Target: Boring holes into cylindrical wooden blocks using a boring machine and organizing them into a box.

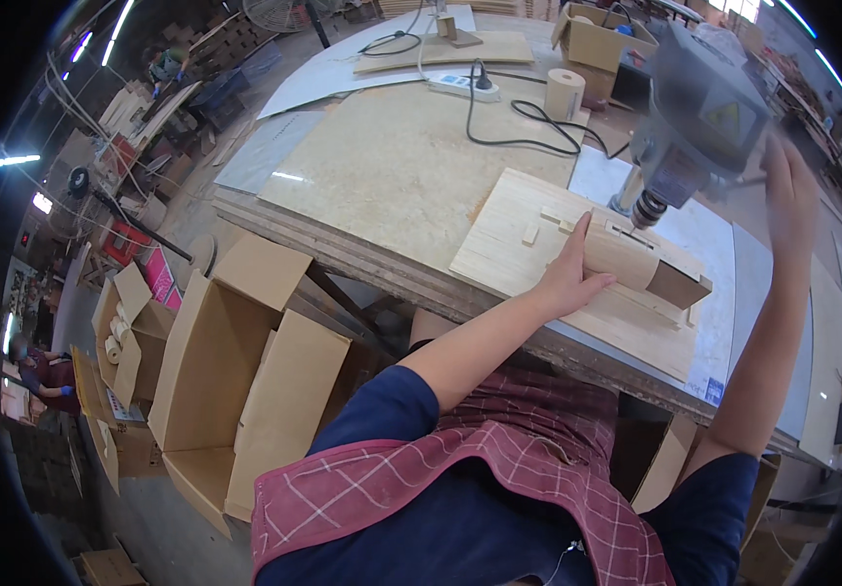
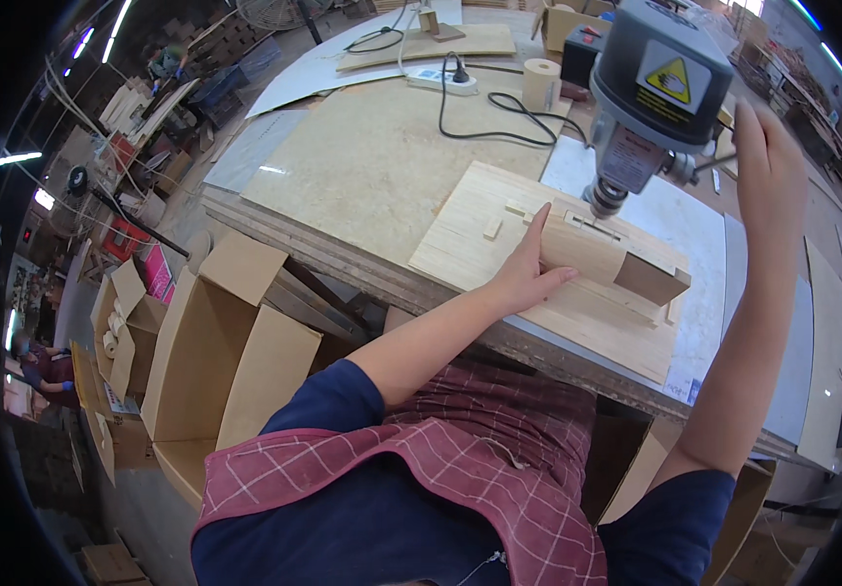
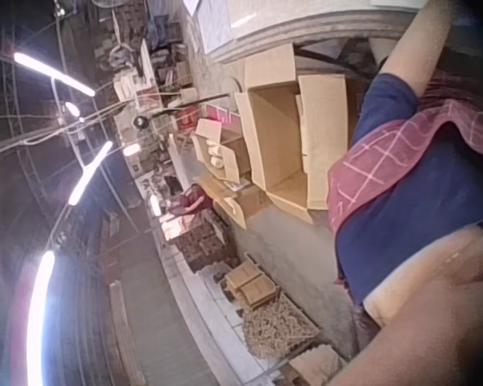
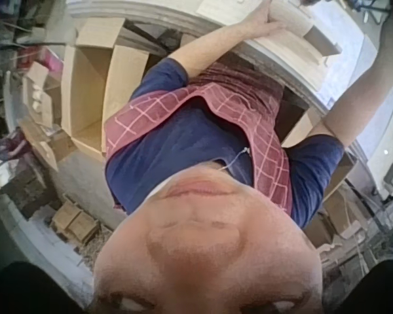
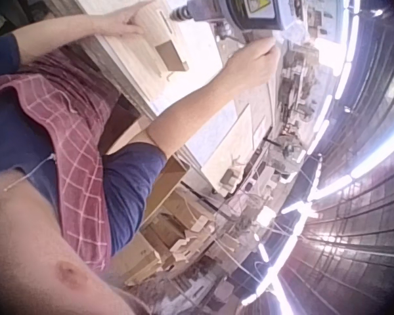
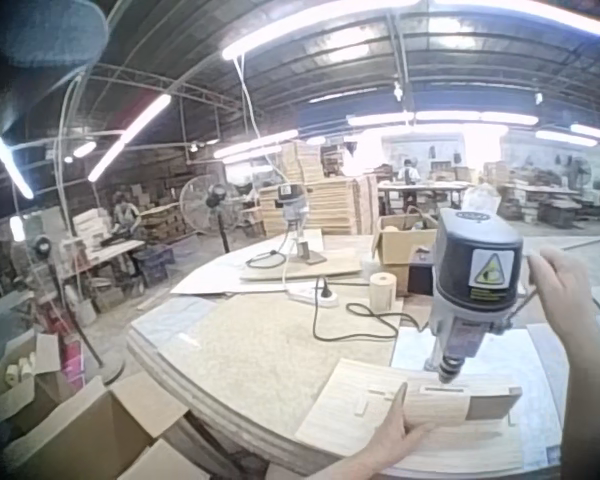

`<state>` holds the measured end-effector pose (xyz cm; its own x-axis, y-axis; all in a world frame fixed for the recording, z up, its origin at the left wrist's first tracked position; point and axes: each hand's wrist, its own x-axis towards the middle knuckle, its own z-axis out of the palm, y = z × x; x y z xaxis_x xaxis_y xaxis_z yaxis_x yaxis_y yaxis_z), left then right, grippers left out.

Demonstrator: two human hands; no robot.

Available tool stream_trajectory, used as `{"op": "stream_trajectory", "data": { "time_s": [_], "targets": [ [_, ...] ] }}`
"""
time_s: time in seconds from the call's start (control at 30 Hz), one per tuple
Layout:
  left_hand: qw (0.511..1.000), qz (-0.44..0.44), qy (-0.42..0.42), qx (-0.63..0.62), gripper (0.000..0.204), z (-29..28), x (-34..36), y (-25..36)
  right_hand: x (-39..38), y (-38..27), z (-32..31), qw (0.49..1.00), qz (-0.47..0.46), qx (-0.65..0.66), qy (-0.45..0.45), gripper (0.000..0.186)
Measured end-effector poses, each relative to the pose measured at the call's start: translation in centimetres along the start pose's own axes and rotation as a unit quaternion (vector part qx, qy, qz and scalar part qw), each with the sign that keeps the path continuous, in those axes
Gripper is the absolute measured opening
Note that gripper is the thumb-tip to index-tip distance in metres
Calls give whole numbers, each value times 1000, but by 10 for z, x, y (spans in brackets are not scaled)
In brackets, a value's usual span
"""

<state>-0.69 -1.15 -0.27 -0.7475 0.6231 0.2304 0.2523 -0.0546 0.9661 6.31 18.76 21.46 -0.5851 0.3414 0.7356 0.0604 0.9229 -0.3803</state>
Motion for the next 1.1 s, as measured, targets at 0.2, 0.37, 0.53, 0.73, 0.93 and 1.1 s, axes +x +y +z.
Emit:
{"op": "stream_trajectory", "data": {
  "time_s": [0.2,0.37,0.53,0.73,0.93,1.1],
  "targets": [
    [999,-10,40,-30,90,13,5,-19,42,38,26,993,-112,-4,-37,28],
    [998,40,50,-11,87,12,5,-6,14,-28,8,998,-58,35,10,35],
    [998,43,41,4,87,15,9,-12,2,-30,5,997,-58,27,51,33],
    [997,52,54,10,86,14,6,-8,-22,-31,2,998,-38,16,41,29],
    [997,34,66,33,89,18,7,-22,-58,-20,19,993,-58,45,94,23],
    [993,56,85,53,88,15,1,-15,-89,-37,25,984,-11,152,88,16]
  ]
}}
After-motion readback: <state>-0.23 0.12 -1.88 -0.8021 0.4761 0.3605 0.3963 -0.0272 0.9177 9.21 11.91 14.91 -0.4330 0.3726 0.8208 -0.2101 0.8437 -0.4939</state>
